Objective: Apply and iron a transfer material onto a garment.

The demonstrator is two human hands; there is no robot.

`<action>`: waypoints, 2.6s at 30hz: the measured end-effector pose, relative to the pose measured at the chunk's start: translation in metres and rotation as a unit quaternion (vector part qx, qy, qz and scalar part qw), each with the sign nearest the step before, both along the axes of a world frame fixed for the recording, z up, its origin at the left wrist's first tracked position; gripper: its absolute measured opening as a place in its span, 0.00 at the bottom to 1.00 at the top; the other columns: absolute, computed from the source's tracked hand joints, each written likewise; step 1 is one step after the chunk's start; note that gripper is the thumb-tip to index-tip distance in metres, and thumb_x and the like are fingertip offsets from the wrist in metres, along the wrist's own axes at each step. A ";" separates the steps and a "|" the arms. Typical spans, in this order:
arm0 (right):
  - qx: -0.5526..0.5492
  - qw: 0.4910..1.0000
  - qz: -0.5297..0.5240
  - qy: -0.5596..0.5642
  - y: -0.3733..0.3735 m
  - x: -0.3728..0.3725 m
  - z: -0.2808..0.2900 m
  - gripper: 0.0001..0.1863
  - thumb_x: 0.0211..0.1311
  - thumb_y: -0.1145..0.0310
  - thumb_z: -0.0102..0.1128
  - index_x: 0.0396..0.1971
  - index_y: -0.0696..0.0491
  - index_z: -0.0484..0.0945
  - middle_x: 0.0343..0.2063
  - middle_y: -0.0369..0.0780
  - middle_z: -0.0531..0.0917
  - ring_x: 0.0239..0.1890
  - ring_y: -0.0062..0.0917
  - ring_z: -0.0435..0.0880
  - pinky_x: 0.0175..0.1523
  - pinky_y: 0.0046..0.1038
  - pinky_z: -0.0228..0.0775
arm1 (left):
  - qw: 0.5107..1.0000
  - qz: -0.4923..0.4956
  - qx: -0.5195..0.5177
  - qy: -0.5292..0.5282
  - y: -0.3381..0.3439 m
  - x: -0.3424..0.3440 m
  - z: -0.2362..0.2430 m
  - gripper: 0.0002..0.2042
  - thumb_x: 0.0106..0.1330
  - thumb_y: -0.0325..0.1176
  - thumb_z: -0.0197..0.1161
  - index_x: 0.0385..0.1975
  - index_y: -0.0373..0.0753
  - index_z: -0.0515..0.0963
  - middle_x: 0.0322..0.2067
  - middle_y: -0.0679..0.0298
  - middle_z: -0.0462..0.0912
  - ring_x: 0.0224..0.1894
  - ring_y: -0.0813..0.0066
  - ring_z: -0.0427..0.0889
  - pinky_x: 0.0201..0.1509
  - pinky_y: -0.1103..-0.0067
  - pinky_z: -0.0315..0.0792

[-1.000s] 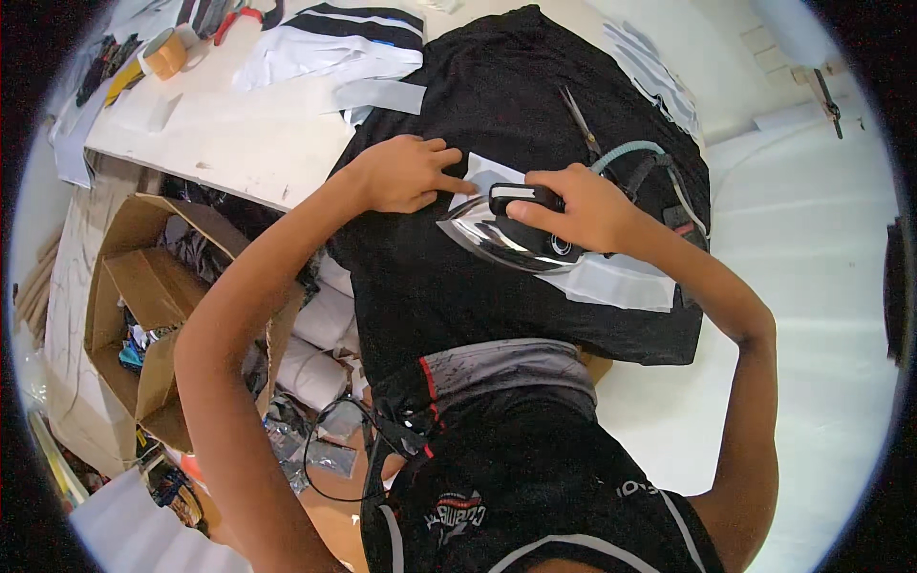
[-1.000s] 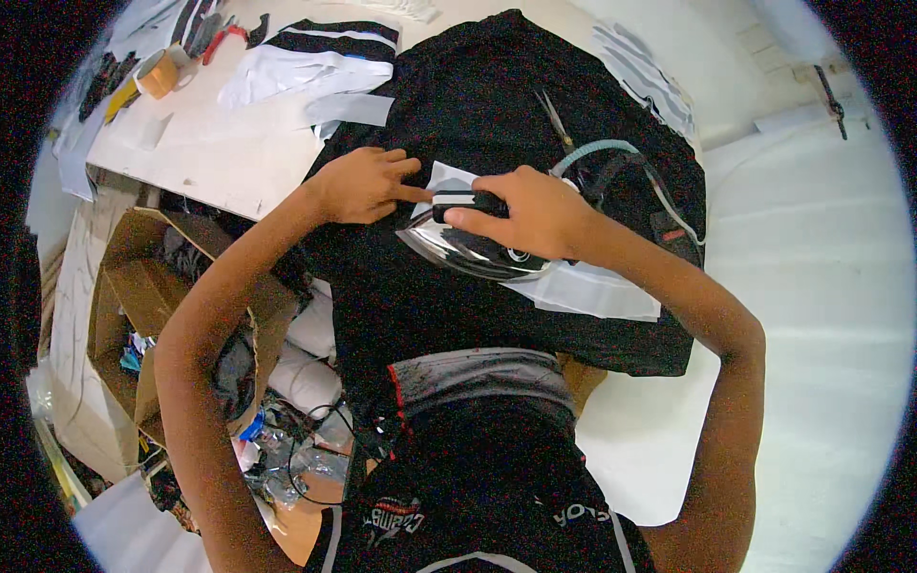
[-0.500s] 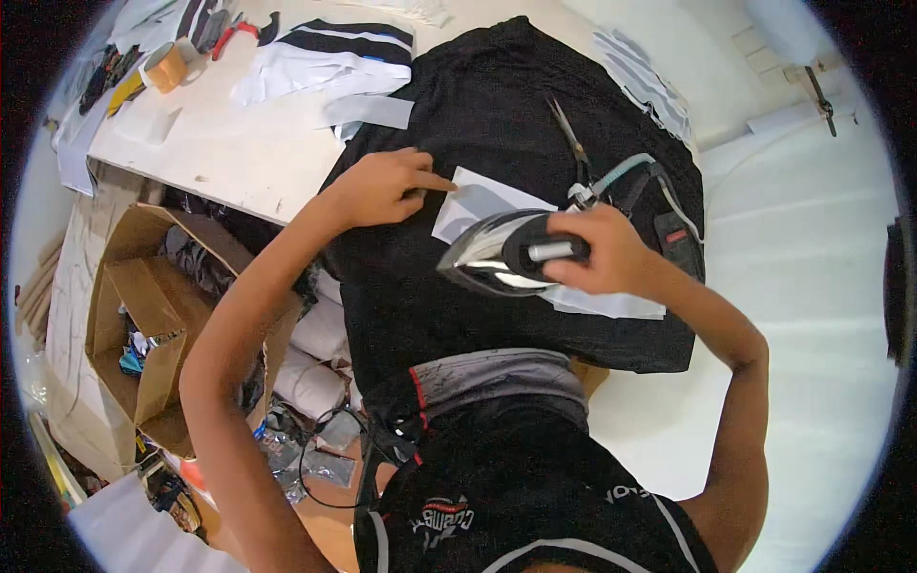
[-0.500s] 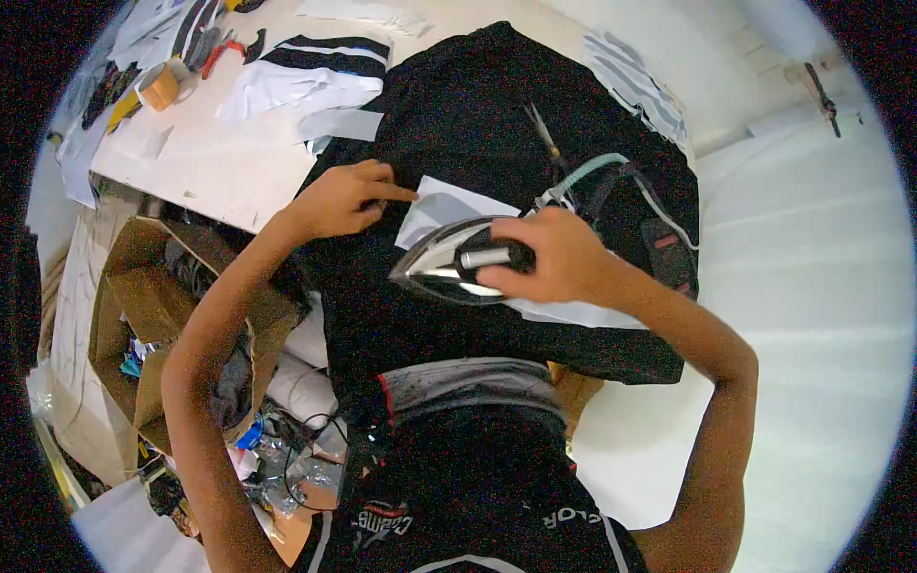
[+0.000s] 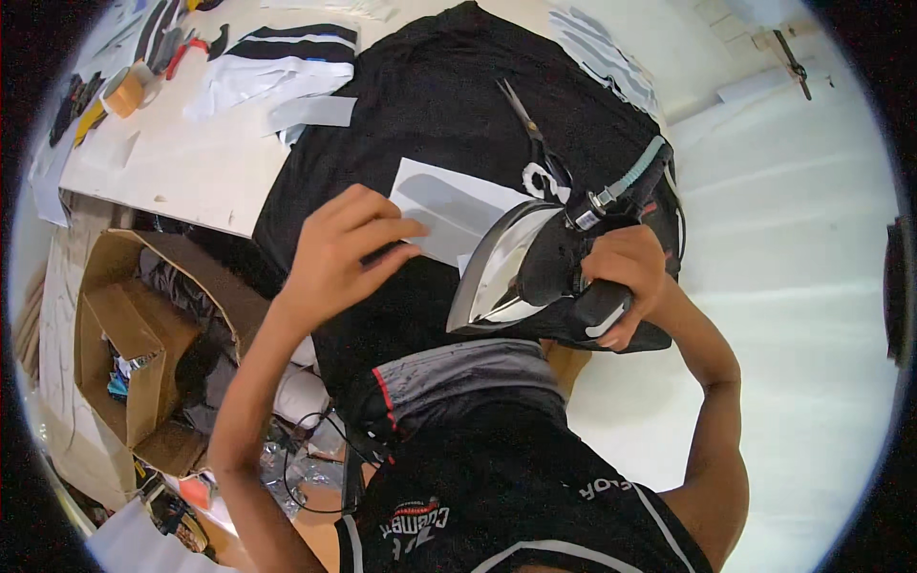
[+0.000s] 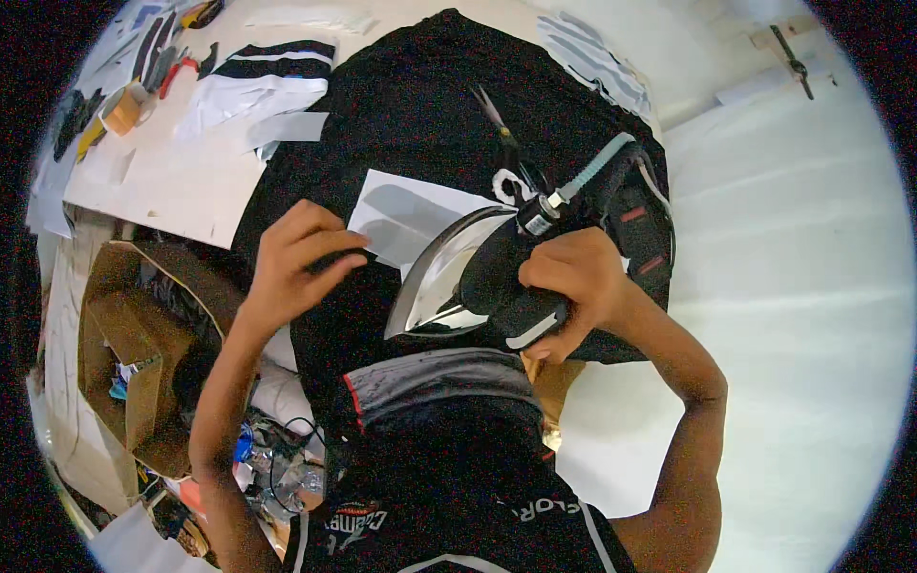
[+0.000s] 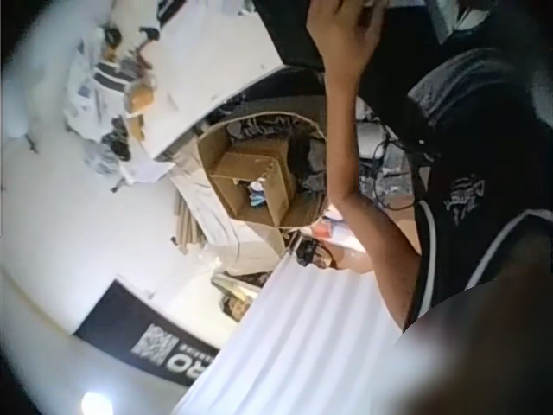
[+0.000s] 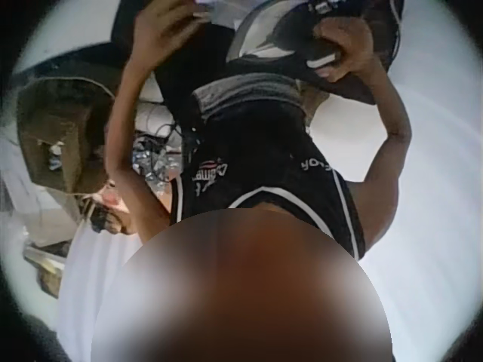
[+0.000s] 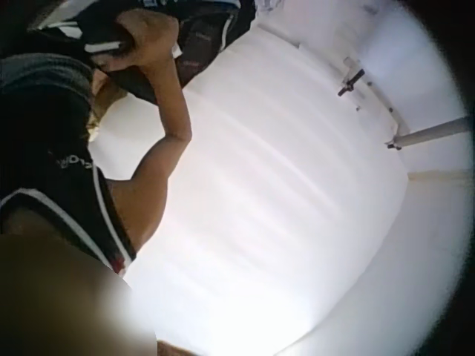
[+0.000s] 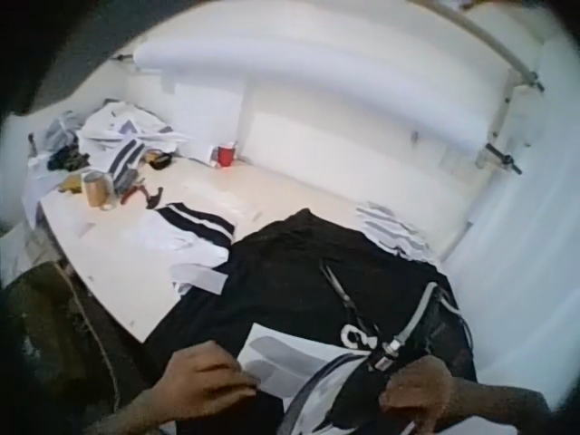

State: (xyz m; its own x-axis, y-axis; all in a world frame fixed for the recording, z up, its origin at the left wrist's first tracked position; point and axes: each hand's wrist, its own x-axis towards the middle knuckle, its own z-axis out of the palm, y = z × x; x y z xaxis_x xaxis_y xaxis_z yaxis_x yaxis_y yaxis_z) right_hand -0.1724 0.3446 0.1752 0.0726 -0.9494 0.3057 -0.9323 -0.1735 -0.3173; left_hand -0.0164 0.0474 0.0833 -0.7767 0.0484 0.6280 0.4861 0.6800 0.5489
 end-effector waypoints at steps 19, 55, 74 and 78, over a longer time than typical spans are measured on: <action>-0.099 0.994 -0.048 -0.003 0.033 0.012 0.012 0.34 0.41 0.35 0.66 0.28 0.56 0.77 0.22 0.40 0.78 0.22 0.35 0.80 0.26 0.29 0.70 | 0.996 -0.036 0.015 0.081 0.043 -0.004 -0.011 0.09 0.44 0.24 0.70 0.27 0.40 0.80 0.26 0.66 0.75 0.29 0.68 0.75 0.30 0.75 0.70; -0.198 0.908 -0.369 -0.018 0.110 0.025 0.010 0.44 0.55 0.25 0.43 0.27 0.60 0.76 0.19 0.40 0.78 0.20 0.26 0.78 0.26 0.25 0.67 | 0.888 -0.028 0.308 -0.341 0.013 -0.019 -0.017 0.15 0.70 0.38 0.60 0.24 0.34 0.76 0.22 0.72 0.75 0.26 0.85 0.73 0.30 0.85 0.69; -0.155 0.911 -0.383 -0.003 0.117 0.039 0.005 0.39 0.63 0.34 0.40 0.34 0.61 0.78 0.18 0.39 0.78 0.18 0.24 0.74 0.25 0.25 0.62 | 0.924 0.169 0.139 -0.314 0.008 -0.045 -0.046 0.10 0.60 0.22 0.63 0.42 0.35 0.77 0.26 0.65 0.79 0.28 0.79 0.77 0.32 0.81 0.72; -0.157 0.911 -0.380 -0.017 0.103 0.040 0.014 0.35 0.63 0.40 0.45 0.40 0.62 0.77 0.21 0.38 0.77 0.21 0.22 0.73 0.28 0.24 0.63 | 0.917 0.190 0.184 -0.297 0.014 -0.036 -0.068 0.11 0.59 0.23 0.64 0.42 0.35 0.77 0.24 0.65 0.79 0.26 0.81 0.76 0.31 0.82 0.69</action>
